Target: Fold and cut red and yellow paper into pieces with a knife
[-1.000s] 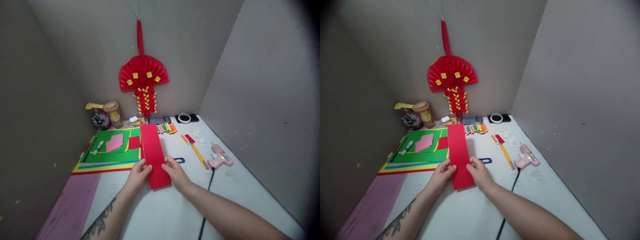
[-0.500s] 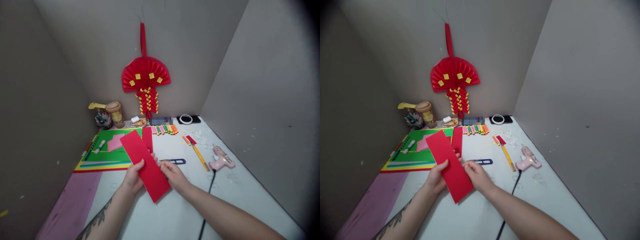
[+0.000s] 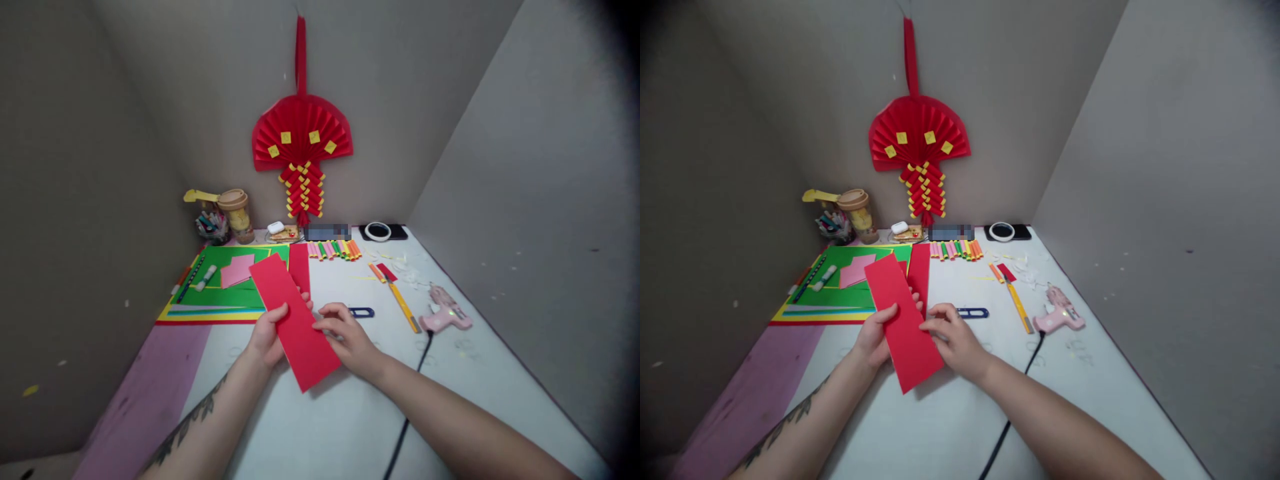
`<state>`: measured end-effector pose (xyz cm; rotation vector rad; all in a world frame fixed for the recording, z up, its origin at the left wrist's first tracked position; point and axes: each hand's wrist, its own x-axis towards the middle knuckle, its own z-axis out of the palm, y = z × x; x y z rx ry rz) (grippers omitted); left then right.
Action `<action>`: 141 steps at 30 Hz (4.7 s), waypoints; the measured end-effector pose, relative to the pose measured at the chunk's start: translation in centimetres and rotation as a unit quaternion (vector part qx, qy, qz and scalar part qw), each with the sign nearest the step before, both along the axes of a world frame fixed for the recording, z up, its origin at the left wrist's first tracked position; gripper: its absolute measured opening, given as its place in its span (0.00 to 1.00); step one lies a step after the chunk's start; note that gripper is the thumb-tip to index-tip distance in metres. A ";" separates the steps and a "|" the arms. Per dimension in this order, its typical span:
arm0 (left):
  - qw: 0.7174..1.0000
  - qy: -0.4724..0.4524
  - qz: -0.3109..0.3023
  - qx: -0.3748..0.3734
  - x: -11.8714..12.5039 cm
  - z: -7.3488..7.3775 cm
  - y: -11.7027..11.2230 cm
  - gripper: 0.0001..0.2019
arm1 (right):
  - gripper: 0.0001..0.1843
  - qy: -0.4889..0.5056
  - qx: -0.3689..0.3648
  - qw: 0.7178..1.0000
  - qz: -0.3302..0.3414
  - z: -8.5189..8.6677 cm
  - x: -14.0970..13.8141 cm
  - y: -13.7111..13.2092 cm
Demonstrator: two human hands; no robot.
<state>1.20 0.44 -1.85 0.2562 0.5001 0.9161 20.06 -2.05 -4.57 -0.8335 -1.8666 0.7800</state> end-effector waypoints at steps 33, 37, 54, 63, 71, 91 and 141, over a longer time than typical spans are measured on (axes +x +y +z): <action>0.986 0.142 0.070 0.055 2.4 0.9 -1.2 0.27 | 0.11 0.182 -0.389 0.902 -0.049 0.5 -1.2 0.2; 0.980 0.172 0.034 0.090 2.5 1.0 -1.4 0.23 | 0.10 0.204 -0.381 0.898 -0.079 0.1 -0.7 0.7; 0.935 0.273 0.151 0.168 3.5 -0.6 -1.9 0.19 | 0.09 0.213 -0.384 0.896 -0.068 0.7 -1.5 0.2; 0.931 0.275 0.149 0.189 3.7 -0.2 -2.1 0.21 | 0.16 0.215 -0.346 0.903 -0.137 0.7 -1.7 -0.1; 0.928 0.279 0.155 0.194 3.9 -0.2 -2.4 0.19 | 0.15 0.233 -0.345 0.899 -0.137 0.6 -1.8 -0.2; 0.912 0.306 0.173 0.214 4.1 -1.1 -2.6 0.16 | 0.14 0.228 -0.350 0.896 -0.152 0.4 -2.0 -0.2; 0.931 0.291 0.156 0.155 3.5 -0.5 -2.0 0.16 | 0.09 0.155 -0.317 0.928 -0.116 0.6 -1.1 0.9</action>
